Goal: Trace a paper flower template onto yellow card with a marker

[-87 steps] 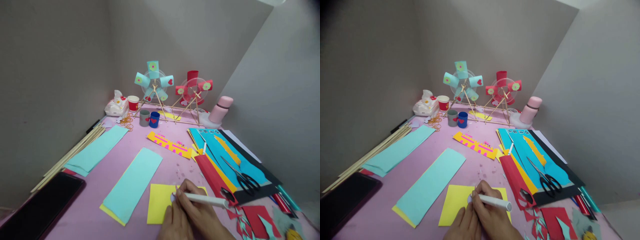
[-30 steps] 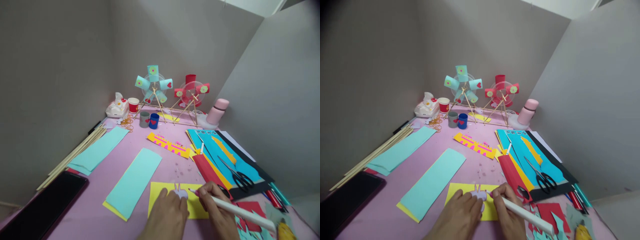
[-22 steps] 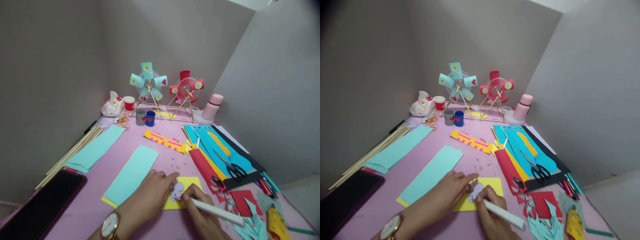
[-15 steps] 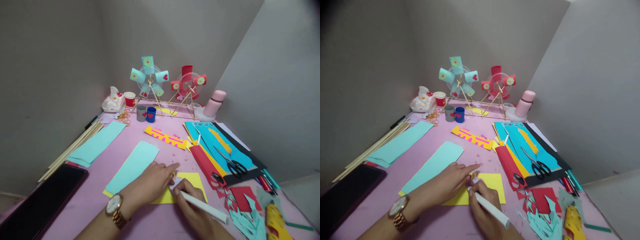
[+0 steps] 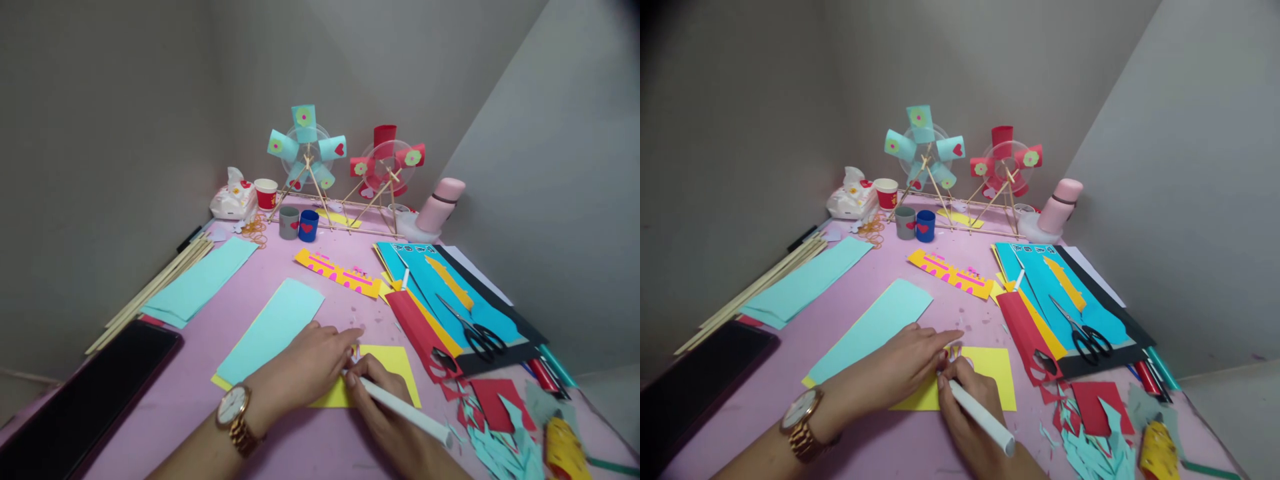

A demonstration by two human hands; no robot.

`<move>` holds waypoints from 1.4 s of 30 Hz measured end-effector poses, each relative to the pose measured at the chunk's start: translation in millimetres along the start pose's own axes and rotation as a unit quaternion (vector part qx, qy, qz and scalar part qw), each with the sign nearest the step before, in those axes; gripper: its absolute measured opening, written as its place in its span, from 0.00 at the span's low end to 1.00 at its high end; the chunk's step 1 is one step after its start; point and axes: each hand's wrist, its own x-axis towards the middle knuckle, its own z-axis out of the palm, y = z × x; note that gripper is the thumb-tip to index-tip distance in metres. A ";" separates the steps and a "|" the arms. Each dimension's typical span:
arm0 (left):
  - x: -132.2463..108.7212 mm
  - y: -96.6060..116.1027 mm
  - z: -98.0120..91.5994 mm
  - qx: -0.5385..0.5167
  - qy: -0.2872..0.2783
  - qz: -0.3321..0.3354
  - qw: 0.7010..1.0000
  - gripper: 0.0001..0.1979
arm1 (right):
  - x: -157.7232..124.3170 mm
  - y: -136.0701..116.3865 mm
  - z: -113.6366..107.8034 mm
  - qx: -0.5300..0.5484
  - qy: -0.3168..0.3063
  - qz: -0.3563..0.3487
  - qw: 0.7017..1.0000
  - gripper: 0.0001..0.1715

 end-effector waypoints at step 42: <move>-1.0 4.1 -1.9 -0.015 -0.016 -0.007 1.000 0.09 | -8.1 19.6 -3.5 0.067 -0.014 0.001 0.998 0.16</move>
